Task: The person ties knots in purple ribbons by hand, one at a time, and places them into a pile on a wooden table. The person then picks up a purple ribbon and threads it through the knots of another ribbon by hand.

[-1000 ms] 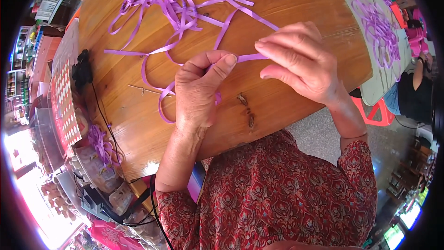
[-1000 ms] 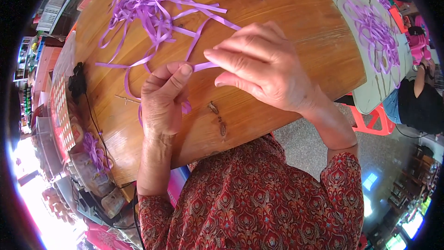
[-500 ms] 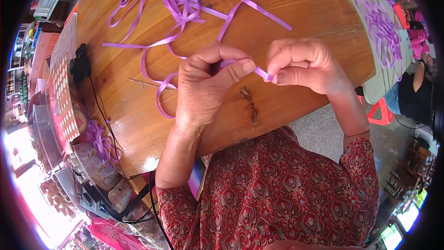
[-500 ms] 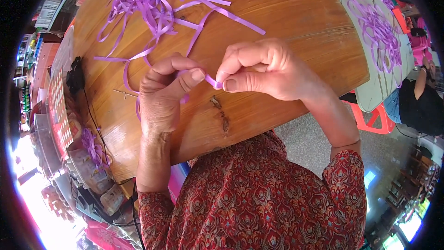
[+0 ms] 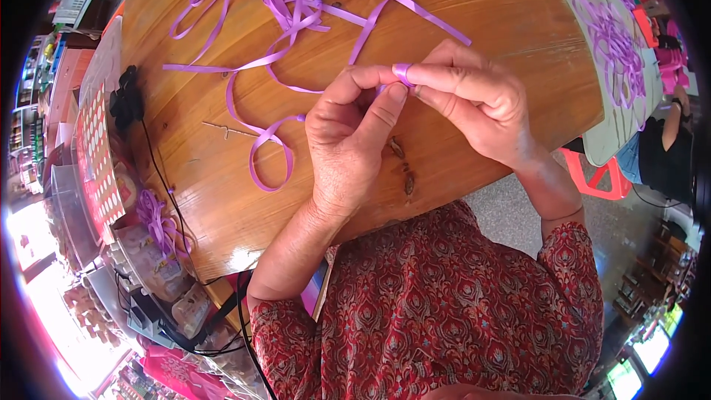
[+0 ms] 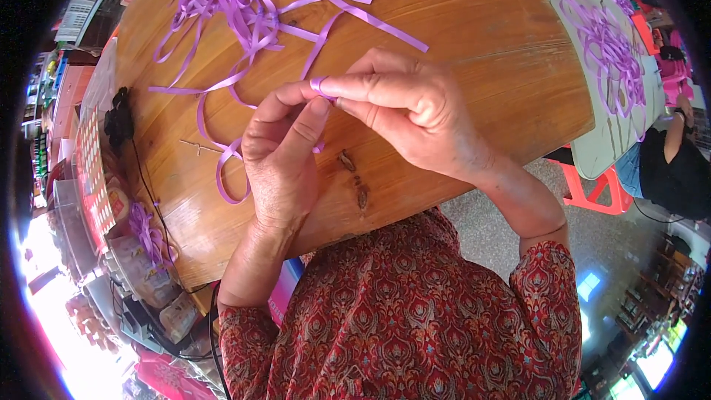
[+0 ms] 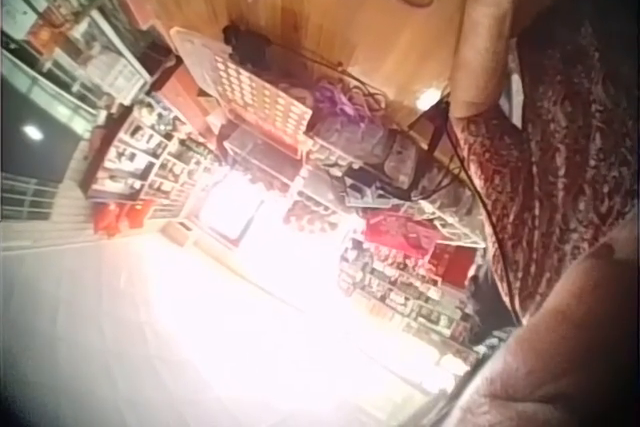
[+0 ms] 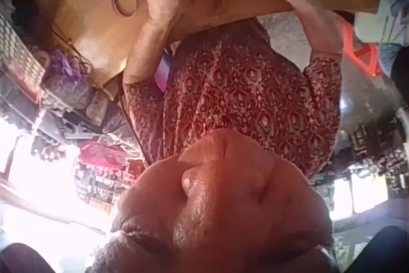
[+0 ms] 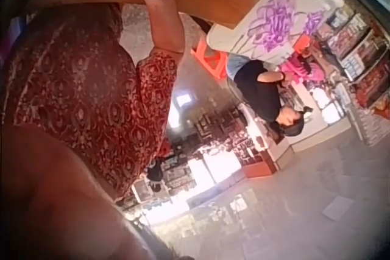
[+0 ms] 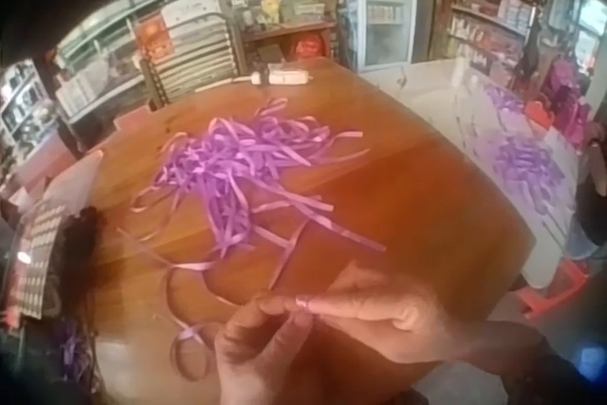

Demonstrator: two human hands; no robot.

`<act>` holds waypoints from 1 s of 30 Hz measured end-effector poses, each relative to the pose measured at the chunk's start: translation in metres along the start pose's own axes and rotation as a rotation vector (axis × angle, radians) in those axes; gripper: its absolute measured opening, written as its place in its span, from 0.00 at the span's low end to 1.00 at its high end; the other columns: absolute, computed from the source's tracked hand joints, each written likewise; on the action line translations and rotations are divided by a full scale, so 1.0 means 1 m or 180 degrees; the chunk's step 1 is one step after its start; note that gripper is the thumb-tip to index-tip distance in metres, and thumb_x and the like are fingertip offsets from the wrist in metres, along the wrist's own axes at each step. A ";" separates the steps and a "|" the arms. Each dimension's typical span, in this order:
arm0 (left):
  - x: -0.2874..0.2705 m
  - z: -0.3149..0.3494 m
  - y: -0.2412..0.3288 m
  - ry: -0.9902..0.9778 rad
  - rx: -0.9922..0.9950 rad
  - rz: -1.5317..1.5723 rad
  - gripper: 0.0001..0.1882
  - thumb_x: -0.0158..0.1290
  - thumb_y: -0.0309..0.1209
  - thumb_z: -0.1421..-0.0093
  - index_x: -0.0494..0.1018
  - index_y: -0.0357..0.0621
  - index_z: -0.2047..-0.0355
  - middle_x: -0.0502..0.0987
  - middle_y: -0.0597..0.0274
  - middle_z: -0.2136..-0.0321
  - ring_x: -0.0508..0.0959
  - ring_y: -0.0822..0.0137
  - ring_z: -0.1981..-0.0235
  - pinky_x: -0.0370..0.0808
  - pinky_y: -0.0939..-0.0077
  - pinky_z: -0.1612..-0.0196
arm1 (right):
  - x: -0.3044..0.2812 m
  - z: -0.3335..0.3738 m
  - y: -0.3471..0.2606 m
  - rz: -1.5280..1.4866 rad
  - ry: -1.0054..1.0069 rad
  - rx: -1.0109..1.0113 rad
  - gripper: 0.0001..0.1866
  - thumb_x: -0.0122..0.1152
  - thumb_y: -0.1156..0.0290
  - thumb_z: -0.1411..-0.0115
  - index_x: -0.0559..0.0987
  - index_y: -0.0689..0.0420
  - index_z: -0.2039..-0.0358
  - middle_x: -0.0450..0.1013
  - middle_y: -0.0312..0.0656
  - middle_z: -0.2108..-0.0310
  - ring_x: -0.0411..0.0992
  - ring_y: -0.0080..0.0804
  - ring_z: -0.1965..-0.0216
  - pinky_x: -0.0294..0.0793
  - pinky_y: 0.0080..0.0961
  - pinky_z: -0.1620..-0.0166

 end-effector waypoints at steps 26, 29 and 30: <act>-0.008 0.004 -0.008 0.0296 -0.0713 0.0134 0.04 0.52 0.21 0.41 0.74 0.35 0.65 0.76 0.67 0.69 0.72 0.81 0.68 0.68 0.89 0.62 | 0.009 -0.001 -0.018 0.1963 0.0012 -0.1113 0.18 0.65 0.80 0.58 0.79 0.61 0.62 0.71 0.35 0.76 0.69 0.29 0.73 0.63 0.25 0.67; -0.009 0.003 -0.002 0.0359 -0.0563 -0.0051 0.04 0.52 0.21 0.42 0.74 0.35 0.66 0.76 0.67 0.70 0.72 0.82 0.69 0.68 0.89 0.64 | 0.012 -0.002 -0.025 0.2273 -0.0041 -0.1540 0.19 0.63 0.76 0.60 0.79 0.61 0.63 0.71 0.35 0.76 0.69 0.29 0.73 0.64 0.26 0.67; -0.009 0.003 -0.001 0.0333 -0.0531 -0.0105 0.04 0.53 0.20 0.43 0.75 0.35 0.66 0.76 0.67 0.70 0.72 0.82 0.69 0.68 0.89 0.65 | 0.015 -0.001 -0.028 0.2467 -0.0103 -0.1747 0.17 0.61 0.73 0.59 0.79 0.60 0.65 0.70 0.34 0.76 0.69 0.28 0.72 0.66 0.27 0.66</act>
Point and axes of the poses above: each hand's wrist, its own z-axis away from the middle knuckle, its own x-axis out of the palm, y = z × x, the point moved 7 cm from there along -z, towards the middle knuckle
